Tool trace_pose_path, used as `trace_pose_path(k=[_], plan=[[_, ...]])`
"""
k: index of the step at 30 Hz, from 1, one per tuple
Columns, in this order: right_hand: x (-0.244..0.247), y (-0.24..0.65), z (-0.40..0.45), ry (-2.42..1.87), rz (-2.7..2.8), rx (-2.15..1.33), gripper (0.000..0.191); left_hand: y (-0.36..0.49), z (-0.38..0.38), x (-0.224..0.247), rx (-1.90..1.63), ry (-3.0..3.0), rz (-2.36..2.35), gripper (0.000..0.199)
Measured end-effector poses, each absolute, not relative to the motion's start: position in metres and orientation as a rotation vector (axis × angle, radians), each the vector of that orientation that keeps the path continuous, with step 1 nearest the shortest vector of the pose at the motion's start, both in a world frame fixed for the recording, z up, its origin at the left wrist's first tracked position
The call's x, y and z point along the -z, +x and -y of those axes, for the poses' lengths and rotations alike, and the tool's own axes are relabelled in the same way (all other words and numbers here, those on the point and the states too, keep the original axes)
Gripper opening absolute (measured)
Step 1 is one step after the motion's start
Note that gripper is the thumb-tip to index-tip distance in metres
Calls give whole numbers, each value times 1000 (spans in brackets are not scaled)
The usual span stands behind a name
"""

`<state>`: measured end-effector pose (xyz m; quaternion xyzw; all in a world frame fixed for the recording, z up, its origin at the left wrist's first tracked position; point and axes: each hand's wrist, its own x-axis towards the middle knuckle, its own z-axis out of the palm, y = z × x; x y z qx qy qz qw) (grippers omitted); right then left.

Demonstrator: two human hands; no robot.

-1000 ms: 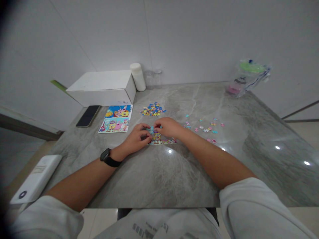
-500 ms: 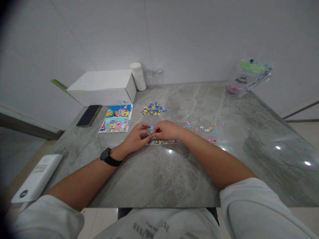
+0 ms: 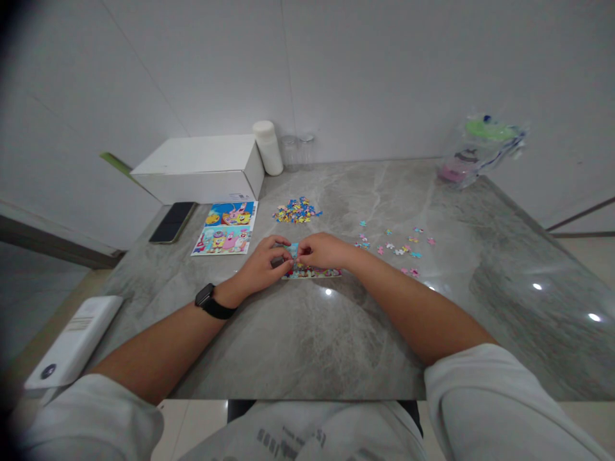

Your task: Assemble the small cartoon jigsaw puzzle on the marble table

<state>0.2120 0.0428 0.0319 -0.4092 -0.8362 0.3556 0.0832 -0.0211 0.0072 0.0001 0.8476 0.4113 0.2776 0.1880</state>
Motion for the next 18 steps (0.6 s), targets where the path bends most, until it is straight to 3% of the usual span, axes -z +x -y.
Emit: trace_pose_path(k=[18], plan=[[-27, 213, -48, -1165, 2360, -1122, 19, -23, -9, 2, -779, 2322, -1153, 13]])
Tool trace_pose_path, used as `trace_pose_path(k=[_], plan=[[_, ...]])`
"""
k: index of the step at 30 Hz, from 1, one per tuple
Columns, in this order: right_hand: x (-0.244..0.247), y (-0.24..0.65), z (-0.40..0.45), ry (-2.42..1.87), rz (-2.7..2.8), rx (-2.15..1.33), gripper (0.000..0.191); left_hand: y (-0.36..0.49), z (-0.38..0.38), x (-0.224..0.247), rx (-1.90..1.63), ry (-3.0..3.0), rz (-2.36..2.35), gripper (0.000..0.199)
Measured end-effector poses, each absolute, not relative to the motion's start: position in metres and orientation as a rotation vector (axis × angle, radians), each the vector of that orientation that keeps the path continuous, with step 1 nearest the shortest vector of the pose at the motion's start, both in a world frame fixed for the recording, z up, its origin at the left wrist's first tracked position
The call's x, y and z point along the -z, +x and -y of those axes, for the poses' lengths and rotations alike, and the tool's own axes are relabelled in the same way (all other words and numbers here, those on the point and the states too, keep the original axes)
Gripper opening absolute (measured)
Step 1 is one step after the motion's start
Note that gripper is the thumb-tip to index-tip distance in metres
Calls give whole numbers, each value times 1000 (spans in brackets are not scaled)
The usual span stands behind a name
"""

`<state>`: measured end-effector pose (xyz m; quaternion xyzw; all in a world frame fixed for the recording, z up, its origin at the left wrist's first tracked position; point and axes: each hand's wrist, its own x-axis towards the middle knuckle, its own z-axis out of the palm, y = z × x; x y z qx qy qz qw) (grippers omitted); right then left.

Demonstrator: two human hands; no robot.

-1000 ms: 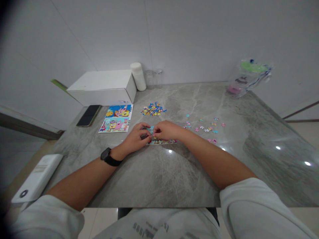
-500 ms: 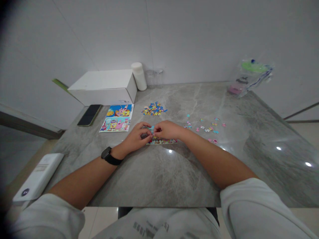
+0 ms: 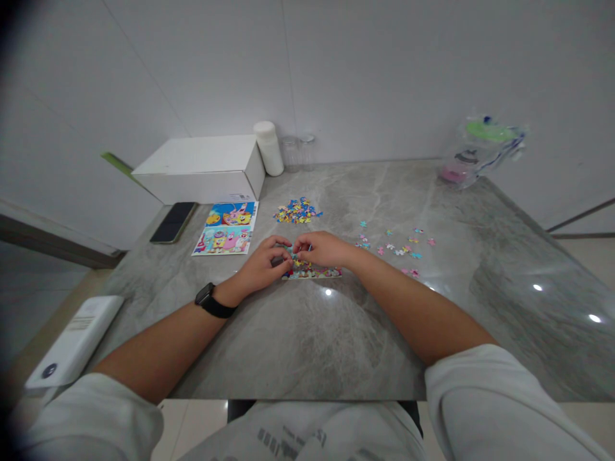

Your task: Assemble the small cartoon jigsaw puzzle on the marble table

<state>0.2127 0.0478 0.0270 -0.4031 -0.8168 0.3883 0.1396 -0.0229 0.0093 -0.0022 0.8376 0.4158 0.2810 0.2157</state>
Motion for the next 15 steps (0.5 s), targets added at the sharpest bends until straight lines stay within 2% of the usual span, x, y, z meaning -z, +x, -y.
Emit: trace_pose_path(k=[15], plan=[[-25, 210, -46, -1160, 2267, -1296, 20, -23, -9, 2, -740, 2339, -1139, 15]])
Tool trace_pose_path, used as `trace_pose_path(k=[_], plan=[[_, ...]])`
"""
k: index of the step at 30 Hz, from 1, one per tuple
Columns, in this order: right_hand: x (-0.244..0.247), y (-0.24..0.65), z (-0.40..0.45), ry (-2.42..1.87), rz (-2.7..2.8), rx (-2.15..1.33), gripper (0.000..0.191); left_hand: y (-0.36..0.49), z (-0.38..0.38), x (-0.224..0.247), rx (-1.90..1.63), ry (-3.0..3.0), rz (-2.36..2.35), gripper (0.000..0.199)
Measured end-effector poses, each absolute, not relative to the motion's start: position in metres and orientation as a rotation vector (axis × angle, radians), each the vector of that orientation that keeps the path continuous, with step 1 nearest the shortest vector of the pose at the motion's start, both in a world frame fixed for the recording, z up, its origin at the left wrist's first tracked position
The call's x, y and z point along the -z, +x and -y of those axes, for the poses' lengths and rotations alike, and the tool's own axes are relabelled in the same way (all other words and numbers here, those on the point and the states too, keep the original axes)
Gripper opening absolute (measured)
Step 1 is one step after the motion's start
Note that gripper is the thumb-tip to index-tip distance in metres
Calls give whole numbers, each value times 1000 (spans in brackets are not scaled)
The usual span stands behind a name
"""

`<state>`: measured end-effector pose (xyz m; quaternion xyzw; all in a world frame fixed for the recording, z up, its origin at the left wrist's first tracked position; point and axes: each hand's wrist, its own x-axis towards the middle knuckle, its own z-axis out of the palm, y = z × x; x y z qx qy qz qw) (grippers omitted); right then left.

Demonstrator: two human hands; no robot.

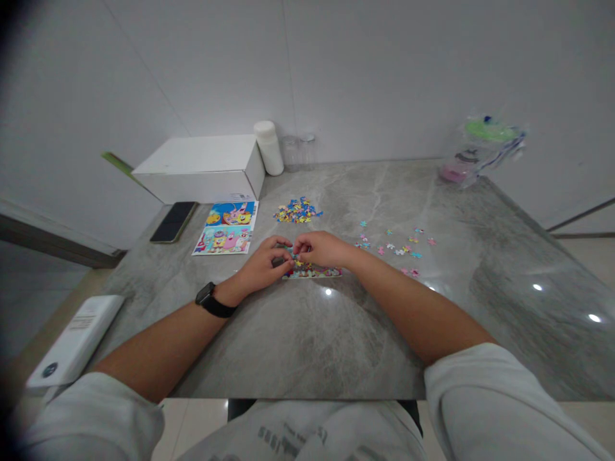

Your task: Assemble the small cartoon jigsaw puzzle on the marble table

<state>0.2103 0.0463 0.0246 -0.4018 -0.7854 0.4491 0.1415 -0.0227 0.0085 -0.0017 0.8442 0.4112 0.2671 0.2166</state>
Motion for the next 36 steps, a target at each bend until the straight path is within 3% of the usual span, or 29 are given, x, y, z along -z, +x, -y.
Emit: trace_pose_path(k=[16, 36], plan=[[-34, 211, -44, -1270, 2432, -946, 19, -24, -9, 6, -709, 2465, -1076, 15], [-34, 209, -43, -1321, 2496, -848, 17, -22, -8, 6, -702, 2520, -1134, 12]])
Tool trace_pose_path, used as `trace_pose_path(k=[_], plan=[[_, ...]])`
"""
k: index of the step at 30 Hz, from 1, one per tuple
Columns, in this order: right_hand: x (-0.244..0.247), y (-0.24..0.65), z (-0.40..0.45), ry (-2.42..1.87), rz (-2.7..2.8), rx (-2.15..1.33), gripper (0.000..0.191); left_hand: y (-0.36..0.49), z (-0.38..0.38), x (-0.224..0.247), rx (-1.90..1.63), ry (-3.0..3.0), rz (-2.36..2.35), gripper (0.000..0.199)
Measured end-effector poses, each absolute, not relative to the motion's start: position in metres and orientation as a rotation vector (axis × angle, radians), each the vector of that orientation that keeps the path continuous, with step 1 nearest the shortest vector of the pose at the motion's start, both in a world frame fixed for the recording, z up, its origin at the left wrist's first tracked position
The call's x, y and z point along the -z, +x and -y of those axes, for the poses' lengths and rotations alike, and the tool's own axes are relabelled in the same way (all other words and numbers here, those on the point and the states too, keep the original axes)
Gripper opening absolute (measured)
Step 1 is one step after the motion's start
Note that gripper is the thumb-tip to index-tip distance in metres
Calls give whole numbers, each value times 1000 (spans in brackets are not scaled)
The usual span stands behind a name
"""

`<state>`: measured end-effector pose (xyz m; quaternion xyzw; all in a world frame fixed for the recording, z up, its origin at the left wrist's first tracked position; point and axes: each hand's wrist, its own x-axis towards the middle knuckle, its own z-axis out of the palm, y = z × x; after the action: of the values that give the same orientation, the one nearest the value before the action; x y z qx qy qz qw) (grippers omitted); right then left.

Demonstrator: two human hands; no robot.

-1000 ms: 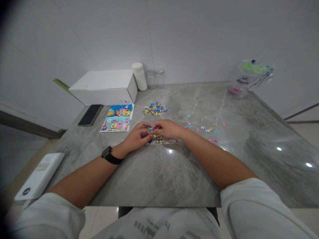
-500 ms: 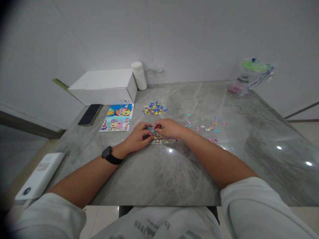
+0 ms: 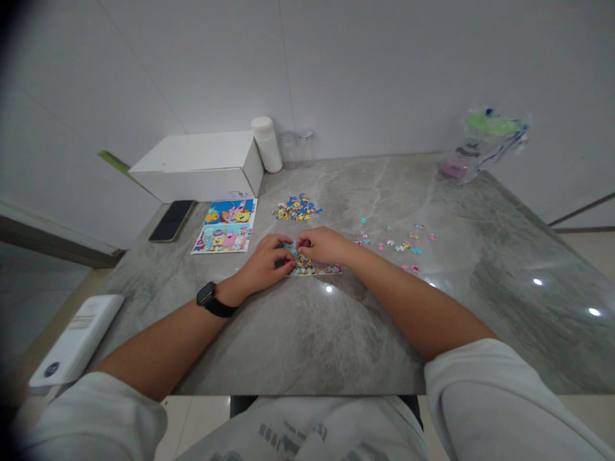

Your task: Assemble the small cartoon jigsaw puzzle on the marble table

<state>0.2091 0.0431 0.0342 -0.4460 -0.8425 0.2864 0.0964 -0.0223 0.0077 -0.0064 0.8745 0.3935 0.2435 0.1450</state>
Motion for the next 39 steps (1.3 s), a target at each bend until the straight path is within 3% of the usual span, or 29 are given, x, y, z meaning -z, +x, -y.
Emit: trace_pose_path(k=[24, 39], plan=[[-28, 210, -46, -1200, 2691, -916, 17, -22, -7, 2, -640, 2523, -1098, 17], [-31, 210, -44, -1216, 2468, -965, 16, -24, -10, 4, -686, 2462, -1139, 18]])
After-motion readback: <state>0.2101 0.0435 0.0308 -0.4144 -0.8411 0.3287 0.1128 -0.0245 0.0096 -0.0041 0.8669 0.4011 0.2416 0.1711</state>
